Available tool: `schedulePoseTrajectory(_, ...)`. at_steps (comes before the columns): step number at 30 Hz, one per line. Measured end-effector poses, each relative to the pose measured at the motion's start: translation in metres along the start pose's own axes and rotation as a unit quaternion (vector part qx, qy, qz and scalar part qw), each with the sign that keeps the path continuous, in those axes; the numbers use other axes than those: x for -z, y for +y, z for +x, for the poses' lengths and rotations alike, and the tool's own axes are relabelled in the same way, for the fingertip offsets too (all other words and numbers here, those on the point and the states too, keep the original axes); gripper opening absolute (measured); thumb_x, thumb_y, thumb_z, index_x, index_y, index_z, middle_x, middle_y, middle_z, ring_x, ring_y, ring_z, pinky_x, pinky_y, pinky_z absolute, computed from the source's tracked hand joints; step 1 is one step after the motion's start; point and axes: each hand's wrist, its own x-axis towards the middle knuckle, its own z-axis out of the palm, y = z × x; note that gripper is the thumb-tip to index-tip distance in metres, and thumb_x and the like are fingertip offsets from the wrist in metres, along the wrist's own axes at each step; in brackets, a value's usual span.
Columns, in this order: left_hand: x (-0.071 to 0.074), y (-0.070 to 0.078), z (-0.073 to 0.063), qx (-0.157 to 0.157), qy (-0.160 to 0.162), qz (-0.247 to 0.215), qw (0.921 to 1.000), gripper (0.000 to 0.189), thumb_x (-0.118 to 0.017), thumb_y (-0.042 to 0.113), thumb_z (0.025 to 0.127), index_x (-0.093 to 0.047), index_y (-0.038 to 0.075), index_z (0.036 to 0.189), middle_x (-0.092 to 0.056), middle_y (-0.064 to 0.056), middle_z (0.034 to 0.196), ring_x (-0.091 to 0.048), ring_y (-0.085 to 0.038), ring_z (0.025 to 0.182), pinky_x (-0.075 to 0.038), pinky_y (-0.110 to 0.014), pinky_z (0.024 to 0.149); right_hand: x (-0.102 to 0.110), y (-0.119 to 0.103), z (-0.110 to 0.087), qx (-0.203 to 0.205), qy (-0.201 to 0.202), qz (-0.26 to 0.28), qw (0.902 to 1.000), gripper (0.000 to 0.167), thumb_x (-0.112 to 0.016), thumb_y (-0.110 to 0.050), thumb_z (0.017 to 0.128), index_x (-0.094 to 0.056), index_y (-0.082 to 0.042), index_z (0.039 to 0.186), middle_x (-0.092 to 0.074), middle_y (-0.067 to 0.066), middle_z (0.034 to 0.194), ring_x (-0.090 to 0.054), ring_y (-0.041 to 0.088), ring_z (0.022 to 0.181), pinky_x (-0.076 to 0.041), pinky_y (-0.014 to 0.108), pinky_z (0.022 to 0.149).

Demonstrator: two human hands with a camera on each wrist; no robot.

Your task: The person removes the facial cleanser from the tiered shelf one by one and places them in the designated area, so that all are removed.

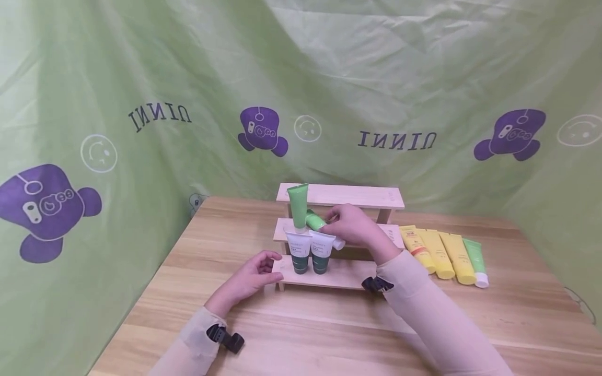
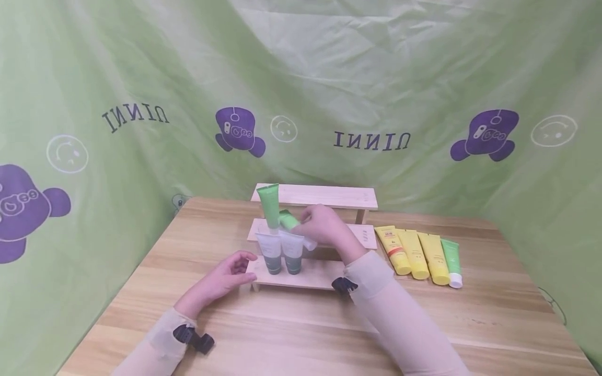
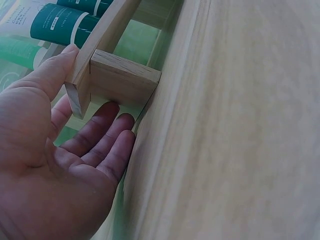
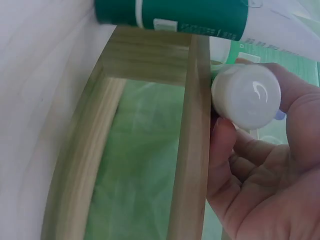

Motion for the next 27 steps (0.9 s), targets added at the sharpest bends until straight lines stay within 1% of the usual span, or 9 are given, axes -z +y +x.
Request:
schedulePoseTrajectory(4, -0.001, 0.001, 0.001, 0.0, -0.005, 0.0, 1.0, 0.049, -0.075, 0.018, 0.087, -0.052, 0.006, 0.128, -0.062, -0.012, 0.105, -0.06, -0.024, 0.097, -0.052, -0.031, 0.085, 0.002, 0.003, -0.004, -0.007, 0.0, 0.014, 0.9999, 0.04, -0.078, -0.024, 0.079, -0.068, 0.001, 0.109, -0.067, 0.011, 0.093, -0.063, 0.021, 0.073, -0.053, 0.032, 0.064)
schedulePoseTrajectory(7, -0.001, 0.002, 0.001, -0.003, -0.007, 0.002, 1.0, 0.049, -0.075, 0.018, 0.087, -0.051, 0.005, 0.129, -0.062, -0.012, 0.104, -0.06, -0.024, 0.097, -0.052, -0.031, 0.084, 0.004, 0.007, -0.009, -0.01, -0.002, 0.013, 0.9999, 0.04, -0.077, -0.022, 0.08, -0.068, 0.001, 0.112, -0.067, 0.01, 0.091, -0.063, 0.019, 0.071, -0.053, 0.031, 0.062)
schedulePoseTrajectory(10, -0.001, 0.002, 0.001, -0.006, -0.006, 0.002, 1.0, 0.049, -0.074, 0.016, 0.088, -0.051, 0.004, 0.129, -0.062, -0.012, 0.104, -0.06, -0.025, 0.097, -0.052, -0.031, 0.084, 0.007, 0.009, -0.015, -0.012, 0.0, 0.028, 0.9995, 0.04, -0.077, -0.018, 0.08, -0.068, 0.001, 0.113, -0.067, 0.01, 0.088, -0.062, 0.019, 0.07, -0.053, 0.031, 0.061)
schedulePoseTrajectory(14, -0.001, 0.003, 0.0, -0.008, -0.006, -0.003, 0.9999, 0.048, -0.073, 0.014, 0.088, -0.05, 0.003, 0.128, -0.062, -0.013, 0.104, -0.06, -0.026, 0.097, -0.052, -0.03, 0.083, 0.011, 0.015, -0.025, -0.001, 0.023, 0.056, 0.9982, 0.042, -0.078, -0.016, 0.076, -0.069, -0.001, 0.114, -0.066, 0.01, 0.089, -0.063, 0.019, 0.072, -0.054, 0.031, 0.06)
schedulePoseTrajectory(18, -0.002, 0.003, -0.002, -0.007, -0.006, 0.0, 1.0, 0.048, -0.073, 0.015, 0.088, -0.05, 0.003, 0.128, -0.062, -0.013, 0.105, -0.06, -0.025, 0.097, -0.052, -0.03, 0.083, 0.015, 0.023, -0.035, 0.014, 0.053, 0.07, 0.996, 0.048, -0.081, -0.018, 0.074, -0.068, -0.003, 0.117, -0.066, 0.009, 0.093, -0.062, 0.021, 0.078, -0.055, 0.033, 0.061)
schedulePoseTrajectory(21, -0.002, 0.003, -0.003, -0.007, -0.004, 0.001, 1.0, 0.047, -0.073, 0.015, 0.088, -0.05, 0.003, 0.128, -0.062, -0.013, 0.105, -0.06, -0.024, 0.097, -0.052, -0.03, 0.083, 0.018, 0.03, -0.043, 0.027, 0.071, 0.074, 0.9943, 0.049, -0.082, -0.02, 0.076, -0.067, -0.003, 0.119, -0.067, 0.009, 0.095, -0.062, 0.023, 0.082, -0.055, 0.033, 0.062)
schedulePoseTrajectory(27, -0.002, -0.001, 0.0, -0.007, -0.001, -0.007, 0.9999, 0.048, -0.073, 0.011, 0.088, -0.05, 0.002, 0.129, -0.062, -0.013, 0.105, -0.06, -0.026, 0.097, -0.052, -0.029, 0.082, 0.021, 0.044, -0.055, 0.055, 0.1, 0.077, 0.9906, 0.045, -0.081, -0.02, 0.08, -0.067, -0.004, 0.12, -0.068, 0.008, 0.097, -0.062, 0.023, 0.082, -0.054, 0.031, 0.065)
